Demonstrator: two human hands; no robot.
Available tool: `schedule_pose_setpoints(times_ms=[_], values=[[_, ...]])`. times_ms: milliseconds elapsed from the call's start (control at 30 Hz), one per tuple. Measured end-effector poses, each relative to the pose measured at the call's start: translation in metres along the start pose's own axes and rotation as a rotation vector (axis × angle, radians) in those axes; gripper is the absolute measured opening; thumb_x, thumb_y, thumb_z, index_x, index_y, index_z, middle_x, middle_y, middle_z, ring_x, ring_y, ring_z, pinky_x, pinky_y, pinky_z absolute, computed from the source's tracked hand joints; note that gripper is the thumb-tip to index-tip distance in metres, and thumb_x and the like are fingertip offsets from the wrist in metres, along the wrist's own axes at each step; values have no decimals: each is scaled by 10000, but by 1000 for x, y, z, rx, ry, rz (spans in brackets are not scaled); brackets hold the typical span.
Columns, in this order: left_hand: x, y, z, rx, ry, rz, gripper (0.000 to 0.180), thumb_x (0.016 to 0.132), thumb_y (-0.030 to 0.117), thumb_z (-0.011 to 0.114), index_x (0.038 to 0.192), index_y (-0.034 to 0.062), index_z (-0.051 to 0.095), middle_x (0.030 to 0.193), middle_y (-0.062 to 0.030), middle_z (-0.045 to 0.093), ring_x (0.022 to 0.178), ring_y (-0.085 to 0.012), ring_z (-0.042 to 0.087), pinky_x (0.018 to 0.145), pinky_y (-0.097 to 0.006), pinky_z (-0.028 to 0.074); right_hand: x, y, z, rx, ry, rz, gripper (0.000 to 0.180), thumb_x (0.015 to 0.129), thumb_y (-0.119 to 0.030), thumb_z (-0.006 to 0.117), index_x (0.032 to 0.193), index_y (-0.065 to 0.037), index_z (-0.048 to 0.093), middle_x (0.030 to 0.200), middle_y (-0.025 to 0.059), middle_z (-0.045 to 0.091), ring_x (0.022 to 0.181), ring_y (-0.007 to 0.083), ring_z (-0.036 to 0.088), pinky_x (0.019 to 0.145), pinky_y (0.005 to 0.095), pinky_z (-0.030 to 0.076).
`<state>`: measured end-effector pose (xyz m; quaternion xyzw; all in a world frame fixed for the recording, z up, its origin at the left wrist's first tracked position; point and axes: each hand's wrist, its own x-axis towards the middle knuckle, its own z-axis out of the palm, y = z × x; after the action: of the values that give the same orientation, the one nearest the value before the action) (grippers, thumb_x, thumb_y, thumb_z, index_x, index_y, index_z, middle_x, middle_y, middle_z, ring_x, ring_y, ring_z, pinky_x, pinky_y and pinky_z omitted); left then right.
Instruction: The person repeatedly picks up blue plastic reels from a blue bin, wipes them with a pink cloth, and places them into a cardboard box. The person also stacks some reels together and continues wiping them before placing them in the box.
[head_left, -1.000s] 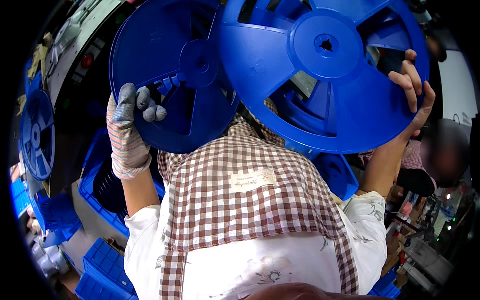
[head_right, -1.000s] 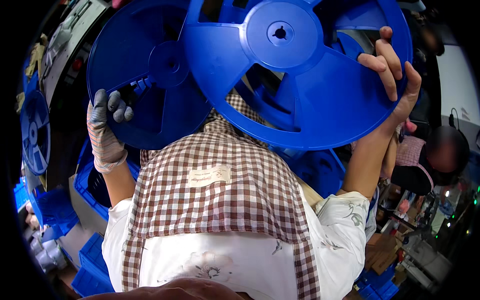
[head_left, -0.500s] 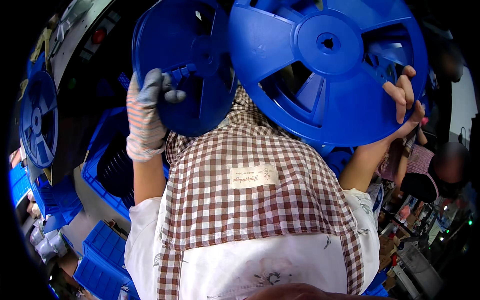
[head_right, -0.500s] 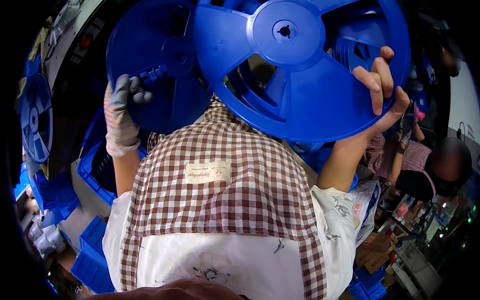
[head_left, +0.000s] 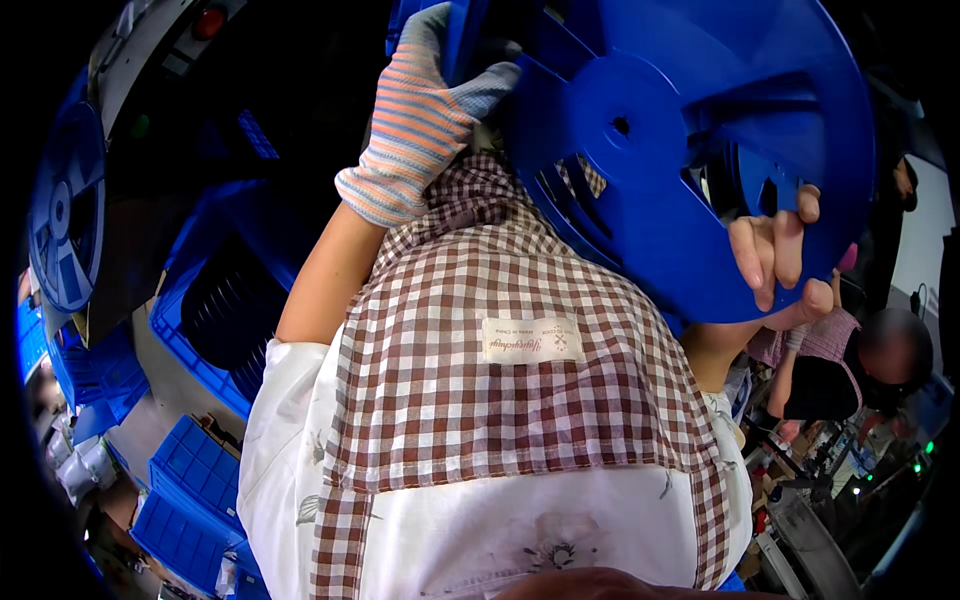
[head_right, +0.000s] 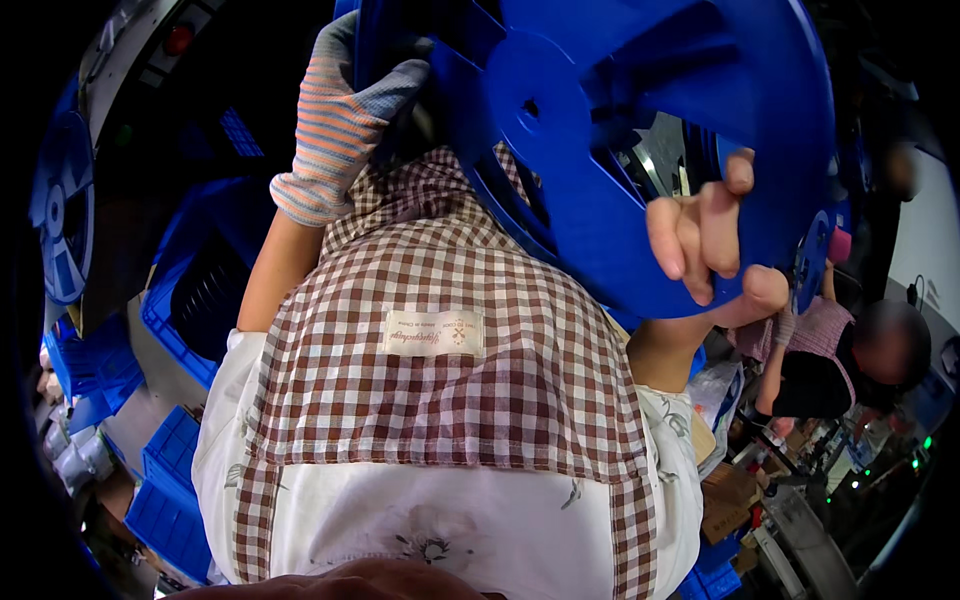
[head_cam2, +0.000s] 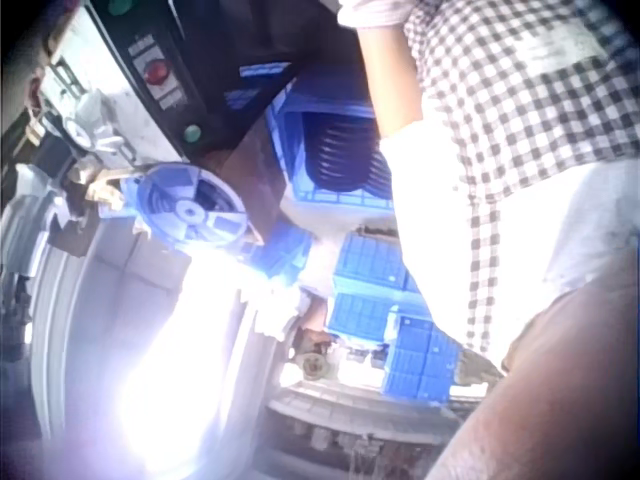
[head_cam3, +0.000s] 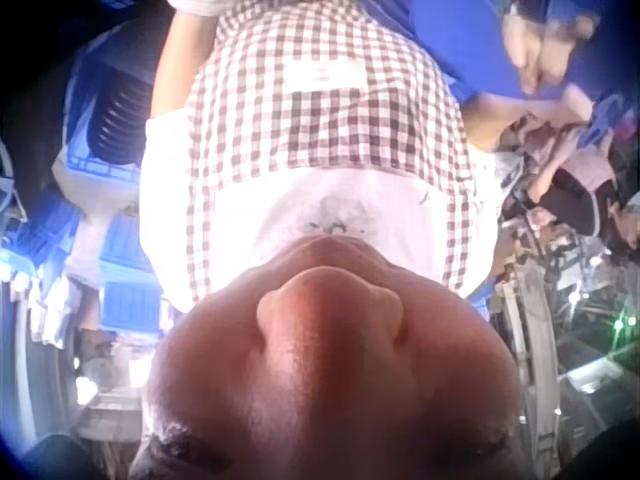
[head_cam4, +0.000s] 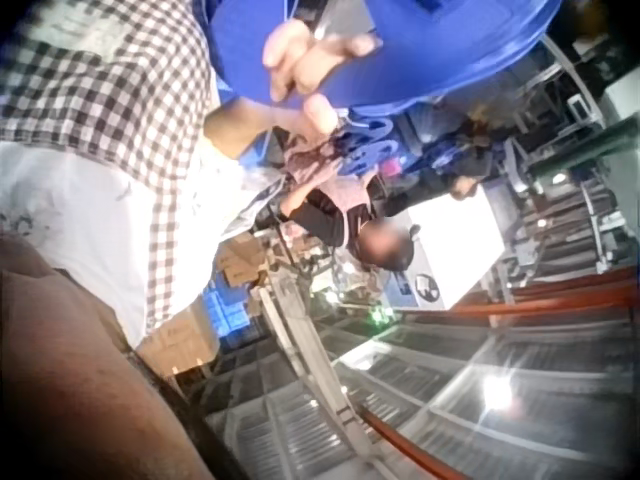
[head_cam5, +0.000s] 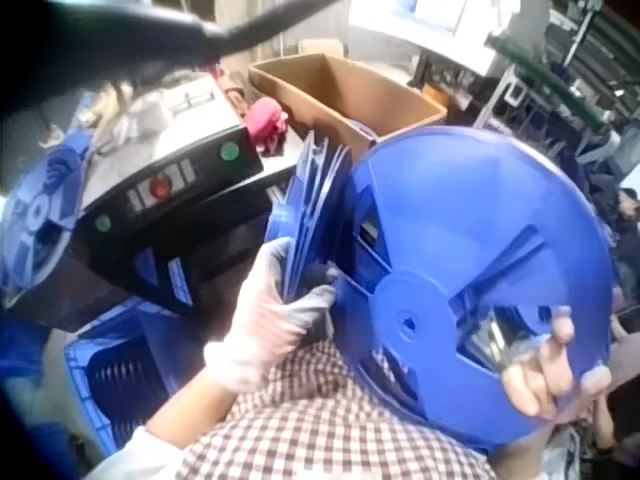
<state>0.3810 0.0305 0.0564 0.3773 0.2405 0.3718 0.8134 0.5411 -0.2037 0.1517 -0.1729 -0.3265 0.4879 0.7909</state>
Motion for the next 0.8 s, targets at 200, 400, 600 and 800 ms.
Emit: schedule_pose_setpoints(times_ms=[200,400,600,800], values=[[-10,4,31,589,-143,-22,575,803,82,722,1269,43,387,939,-51,638,734,-105,590,611,-233,500,3,-2,-1,-31,-117,117,626,688,-84,608,1239,61,347,537,-50,420,404,102,454,645,297,480],[1,-35,35,503,-235,160,705,790,100,725,1339,6,293,997,-69,615,829,-136,591,721,-268,508,4,4,-6,-39,-276,234,696,657,-75,624,1272,48,322,509,-58,427,382,108,442,650,304,484],[3,-44,26,614,-322,79,680,793,95,711,1325,-2,300,923,-47,596,824,-130,576,753,-254,487,-3,10,1,9,-122,186,667,672,-75,606,1247,50,292,535,-40,420,382,116,432,649,307,480],[5,-51,11,598,-109,505,376,835,141,711,1142,45,516,829,-59,641,756,-127,635,702,-263,554,-14,0,-4,8,54,-64,570,714,-54,557,1203,56,285,576,-25,407,419,115,442,712,317,448]])
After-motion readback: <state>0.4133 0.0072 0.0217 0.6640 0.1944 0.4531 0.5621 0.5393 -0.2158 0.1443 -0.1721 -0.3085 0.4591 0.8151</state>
